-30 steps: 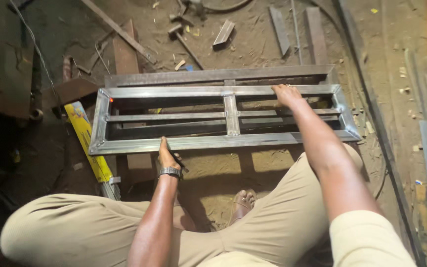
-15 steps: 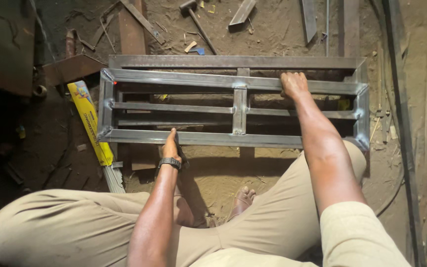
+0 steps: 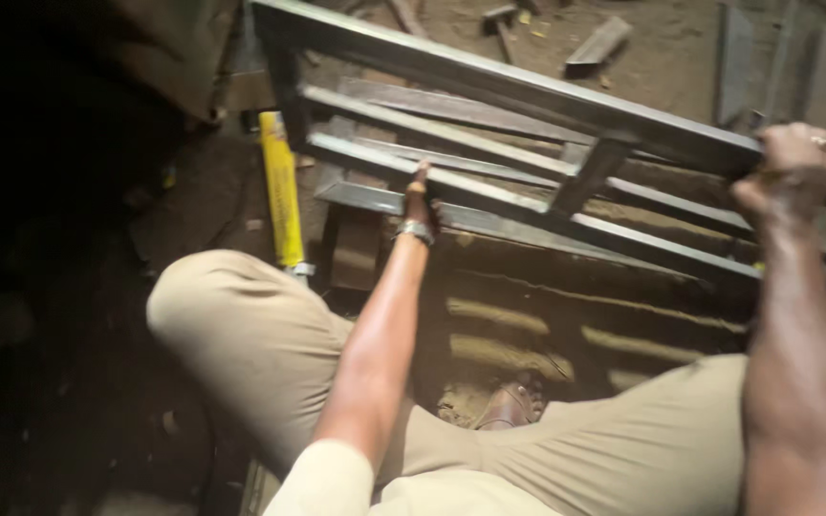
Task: The person welds a rectangular metal frame using a handheld welding torch. They hold a small dark shield in one hand and the torch in the other, applying welds to the frame's joints and edges while seated on the ground.
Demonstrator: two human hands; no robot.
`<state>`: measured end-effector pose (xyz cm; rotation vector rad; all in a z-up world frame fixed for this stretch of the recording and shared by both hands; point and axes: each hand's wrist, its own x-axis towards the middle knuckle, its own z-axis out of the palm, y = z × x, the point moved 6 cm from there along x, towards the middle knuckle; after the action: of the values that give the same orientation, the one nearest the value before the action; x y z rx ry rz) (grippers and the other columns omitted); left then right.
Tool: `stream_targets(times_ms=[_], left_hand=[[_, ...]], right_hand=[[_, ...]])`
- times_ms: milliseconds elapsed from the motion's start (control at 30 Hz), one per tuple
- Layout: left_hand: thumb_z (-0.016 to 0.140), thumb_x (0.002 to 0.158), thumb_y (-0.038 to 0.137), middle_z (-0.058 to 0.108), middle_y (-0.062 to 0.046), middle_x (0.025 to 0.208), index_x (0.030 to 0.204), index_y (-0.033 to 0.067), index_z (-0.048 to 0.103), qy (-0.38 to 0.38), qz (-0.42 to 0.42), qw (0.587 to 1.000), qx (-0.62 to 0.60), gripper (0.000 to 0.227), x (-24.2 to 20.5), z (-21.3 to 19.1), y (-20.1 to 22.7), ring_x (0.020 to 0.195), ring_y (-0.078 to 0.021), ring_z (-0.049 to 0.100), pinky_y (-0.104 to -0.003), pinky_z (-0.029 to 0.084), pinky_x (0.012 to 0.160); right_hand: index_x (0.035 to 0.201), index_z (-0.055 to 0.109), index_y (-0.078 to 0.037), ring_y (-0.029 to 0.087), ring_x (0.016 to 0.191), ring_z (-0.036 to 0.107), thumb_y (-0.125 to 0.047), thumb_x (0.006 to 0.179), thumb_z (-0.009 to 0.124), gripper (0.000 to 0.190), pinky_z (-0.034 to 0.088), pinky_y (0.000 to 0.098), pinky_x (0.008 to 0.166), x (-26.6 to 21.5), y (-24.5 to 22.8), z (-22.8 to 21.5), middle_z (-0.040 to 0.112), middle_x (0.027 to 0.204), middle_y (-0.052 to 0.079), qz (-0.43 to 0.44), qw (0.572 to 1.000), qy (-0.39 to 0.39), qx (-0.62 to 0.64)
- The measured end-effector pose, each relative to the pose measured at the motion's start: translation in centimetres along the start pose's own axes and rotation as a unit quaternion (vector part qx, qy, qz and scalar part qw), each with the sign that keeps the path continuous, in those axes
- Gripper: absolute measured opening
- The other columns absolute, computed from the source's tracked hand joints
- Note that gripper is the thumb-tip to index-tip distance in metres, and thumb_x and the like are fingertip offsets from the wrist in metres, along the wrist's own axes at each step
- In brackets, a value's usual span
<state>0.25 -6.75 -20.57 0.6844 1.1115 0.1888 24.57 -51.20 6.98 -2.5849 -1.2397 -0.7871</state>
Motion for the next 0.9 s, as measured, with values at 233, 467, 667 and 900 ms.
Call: stream_targets(times_ms=[233,467,667,900], left_hand=[[0.078,0.076,0.069,0.049,0.003,0.066,0.112,0.0131,0.063,-0.07,0.012,0.994,-0.08,0.068,0.4,3.6,1.9,0.045,-0.0095,0.045,-0.025,0.033,0.039],[0.079,0.079,0.063,0.059,0.001,0.083,0.119,0.0142,0.063,-0.121,0.05,0.986,-0.105,0.065,4.6,4.4,-1.0,0.049,-0.0108,0.05,-0.026,0.039,0.041],[0.072,0.092,0.059,0.049,0.0,0.077,0.108,0.0196,0.058,-0.171,0.033,0.975,-0.136,0.045,7.5,4.6,-3.0,0.049,-0.0142,0.045,-0.032,0.038,0.043],[0.073,0.086,0.058,0.041,0.003,0.054,0.094,0.0199,0.055,-0.135,-0.031,0.981,-0.134,0.043,9.1,3.3,-3.1,0.045,-0.0156,0.044,-0.033,0.04,0.042]], right_hand=[[0.102,0.063,-0.01,0.029,0.099,0.062,-0.008,0.068,0.072,0.035,0.043,0.0421,0.082,-0.4,-1.0,-1.3,0.064,0.101,0.008,0.003,0.999,-0.031,-0.019],[0.1,0.063,-0.011,0.028,0.105,0.063,-0.005,0.075,0.066,0.026,0.042,0.0407,0.088,-0.7,-0.6,-1.3,0.065,0.103,0.007,0.019,0.999,0.014,-0.049],[0.099,0.063,-0.012,0.027,0.109,0.063,-0.003,0.08,0.061,0.021,0.042,0.0394,0.093,-1.6,-0.3,-2.1,0.065,0.105,0.006,0.067,0.993,0.048,-0.085],[0.096,0.063,-0.011,0.024,0.096,0.058,-0.012,0.088,0.074,0.014,0.039,0.0385,0.086,-0.9,-3.7,-2.7,0.061,0.097,0.007,0.046,0.993,0.033,-0.103]])
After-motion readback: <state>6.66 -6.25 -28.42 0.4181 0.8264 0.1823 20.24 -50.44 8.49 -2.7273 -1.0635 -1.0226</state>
